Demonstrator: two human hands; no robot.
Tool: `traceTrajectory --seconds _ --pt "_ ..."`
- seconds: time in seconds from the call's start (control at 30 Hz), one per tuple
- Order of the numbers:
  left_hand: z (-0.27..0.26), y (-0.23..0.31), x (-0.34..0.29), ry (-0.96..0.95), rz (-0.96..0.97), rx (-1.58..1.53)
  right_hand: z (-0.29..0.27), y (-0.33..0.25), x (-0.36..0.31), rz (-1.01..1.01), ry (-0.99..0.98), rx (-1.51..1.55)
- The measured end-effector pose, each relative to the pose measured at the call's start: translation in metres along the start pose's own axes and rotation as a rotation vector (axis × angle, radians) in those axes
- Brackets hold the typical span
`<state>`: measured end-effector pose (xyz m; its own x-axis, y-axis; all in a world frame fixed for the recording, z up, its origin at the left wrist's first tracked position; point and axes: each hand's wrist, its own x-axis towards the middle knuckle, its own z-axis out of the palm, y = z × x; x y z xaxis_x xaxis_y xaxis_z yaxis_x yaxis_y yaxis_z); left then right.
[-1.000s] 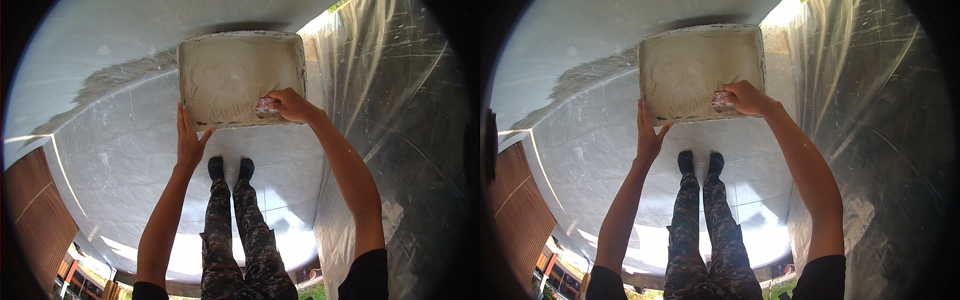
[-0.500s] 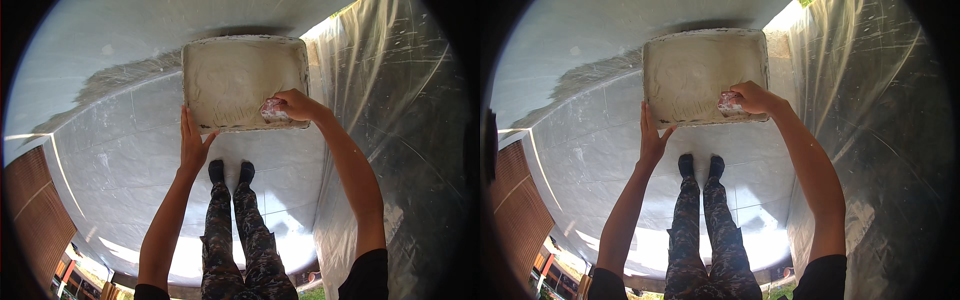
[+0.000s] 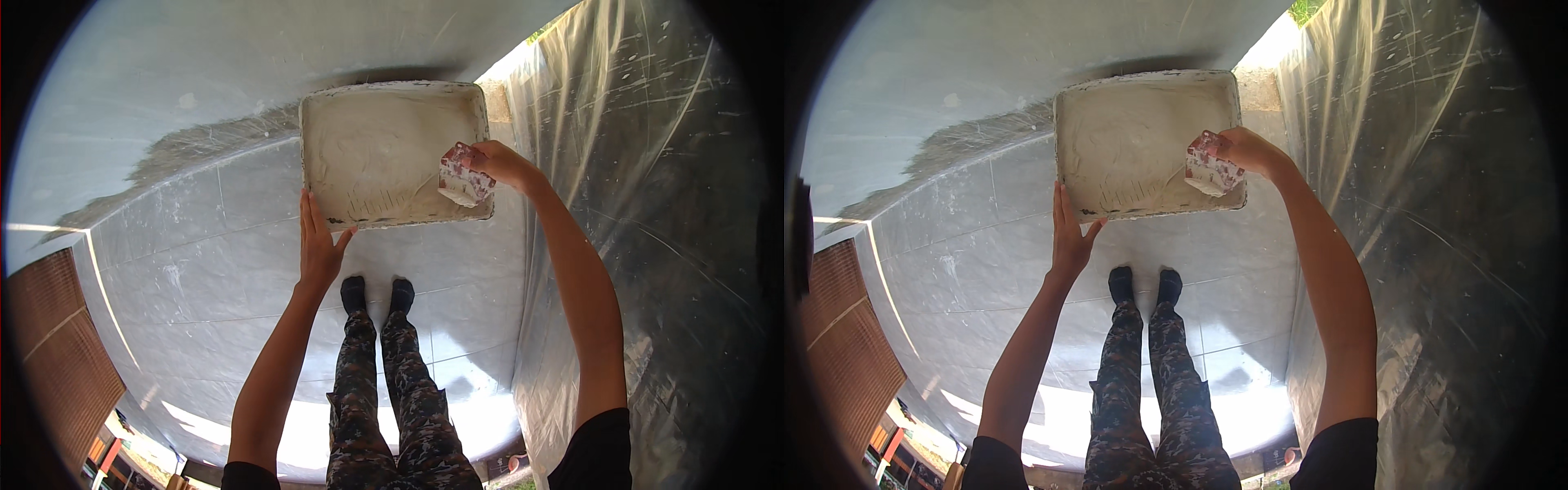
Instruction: The person applies wall putty to an exterior wall using a putty knife.
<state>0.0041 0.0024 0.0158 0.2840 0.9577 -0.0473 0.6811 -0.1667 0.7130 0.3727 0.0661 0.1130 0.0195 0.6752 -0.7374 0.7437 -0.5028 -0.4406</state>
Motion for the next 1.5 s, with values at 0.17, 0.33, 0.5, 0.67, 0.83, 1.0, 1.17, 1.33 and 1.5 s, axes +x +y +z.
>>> traceTrajectory --seconds 0.17,0.33,0.5,0.67,0.83,1.0,1.17,1.33,1.5 --pt "-0.016 0.034 0.007 0.002 0.049 -0.032 0.003 0.02 -0.028 -0.067 0.06 0.749" --pt "-0.059 0.086 0.031 0.033 0.146 -0.114 0.002 0.011 -0.071 -0.219 0.105 1.144" --pt "-0.137 0.153 0.063 0.122 0.314 -0.167 -0.017 -0.055 -0.145 -0.399 0.178 1.397" --pt "-0.224 0.231 0.097 0.225 0.495 -0.186 -0.065 -0.131 -0.226 -0.637 0.241 1.411" --pt "-0.306 0.312 0.12 0.353 0.695 -0.209 -0.121 -0.193 -0.298 -0.749 0.367 1.385" --pt "-0.379 0.375 0.131 0.454 0.829 -0.197 -0.165 -0.256 -0.371 -0.829 0.511 1.319" --pt "-0.448 0.422 0.134 0.552 0.927 -0.185 -0.204 -0.301 -0.424 -0.995 0.54 1.291" --pt "-0.503 0.47 0.142 0.638 1.0 -0.13 -0.245 -0.341 -0.473 -1.09 0.65 1.246" --pt "-0.544 0.511 0.159 0.736 1.084 -0.068 -0.284 -0.375 -0.505 -1.23 0.674 1.211"
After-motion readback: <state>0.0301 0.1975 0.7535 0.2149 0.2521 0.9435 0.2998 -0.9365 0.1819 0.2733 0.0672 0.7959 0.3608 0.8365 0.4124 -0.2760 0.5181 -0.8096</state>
